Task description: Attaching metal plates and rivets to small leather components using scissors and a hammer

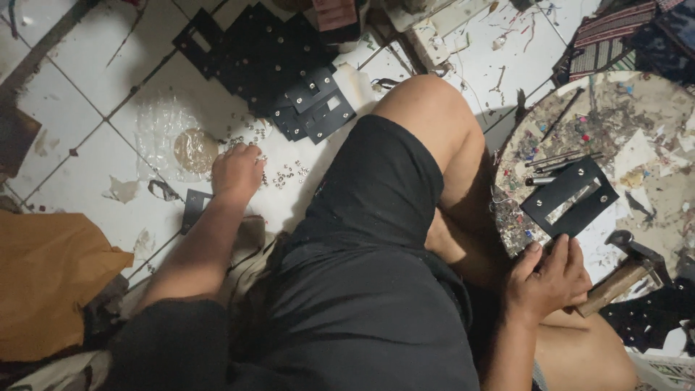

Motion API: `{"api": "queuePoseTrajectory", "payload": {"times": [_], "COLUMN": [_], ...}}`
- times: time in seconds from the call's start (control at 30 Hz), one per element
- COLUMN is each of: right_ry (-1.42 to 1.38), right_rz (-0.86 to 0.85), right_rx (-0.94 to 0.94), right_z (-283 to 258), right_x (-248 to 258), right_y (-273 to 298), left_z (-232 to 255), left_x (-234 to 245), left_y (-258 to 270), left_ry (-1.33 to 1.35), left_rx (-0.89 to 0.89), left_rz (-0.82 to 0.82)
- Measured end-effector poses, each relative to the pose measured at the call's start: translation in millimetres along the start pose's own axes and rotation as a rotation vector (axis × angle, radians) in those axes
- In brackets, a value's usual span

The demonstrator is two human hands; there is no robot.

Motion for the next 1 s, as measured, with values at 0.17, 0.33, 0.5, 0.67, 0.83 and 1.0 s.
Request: {"api": "queuePoseTrajectory", "payload": {"times": [0.17, 0.33, 0.5, 0.67, 0.83, 1.0], "right_ry": [0.009, 0.007, 0.002, 0.008, -0.390, -0.722], "right_rz": [0.010, -0.017, 0.066, 0.059, 0.043, -0.067], "right_rx": [-0.022, -0.076, -0.053, -0.120, -0.234, -0.190], "right_z": [4.0, 8.5, 28.0, 20.2, 31.1, -2.4], "right_x": [0.5, -0.2, -19.4, -3.3, 22.9, 55.2], "right_y": [0.4, 0.9, 9.8, 0.4, -6.2, -3.9], "left_z": [10.5, 13.0, 3.4, 13.5, 26.1, 227.9], "left_x": [0.4, -14.9, -41.8, -40.8, -11.6, 97.9], "left_y": [1.4, -2.5, -14.8, -18.0, -20.3, 29.2], "left_ry": [-0.028, -0.209, -0.284, -0.288, 0.332, 0.761], "left_rx": [-0.241, -0.358, -0.275, -0.272, -0.103, -0.547], "left_rz": [0.219, 0.336, 0.196, 0.152, 0.314, 0.269]}}
Point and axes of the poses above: each hand's wrist, its own y-axis away from the middle knuckle, its own x-axis out of the back of the hand, z = x × y, the point moved 9 cm from there along -y, towards the middle knuckle, and after that the axes turned 8 degrees about -x, right-handed, at the moved point
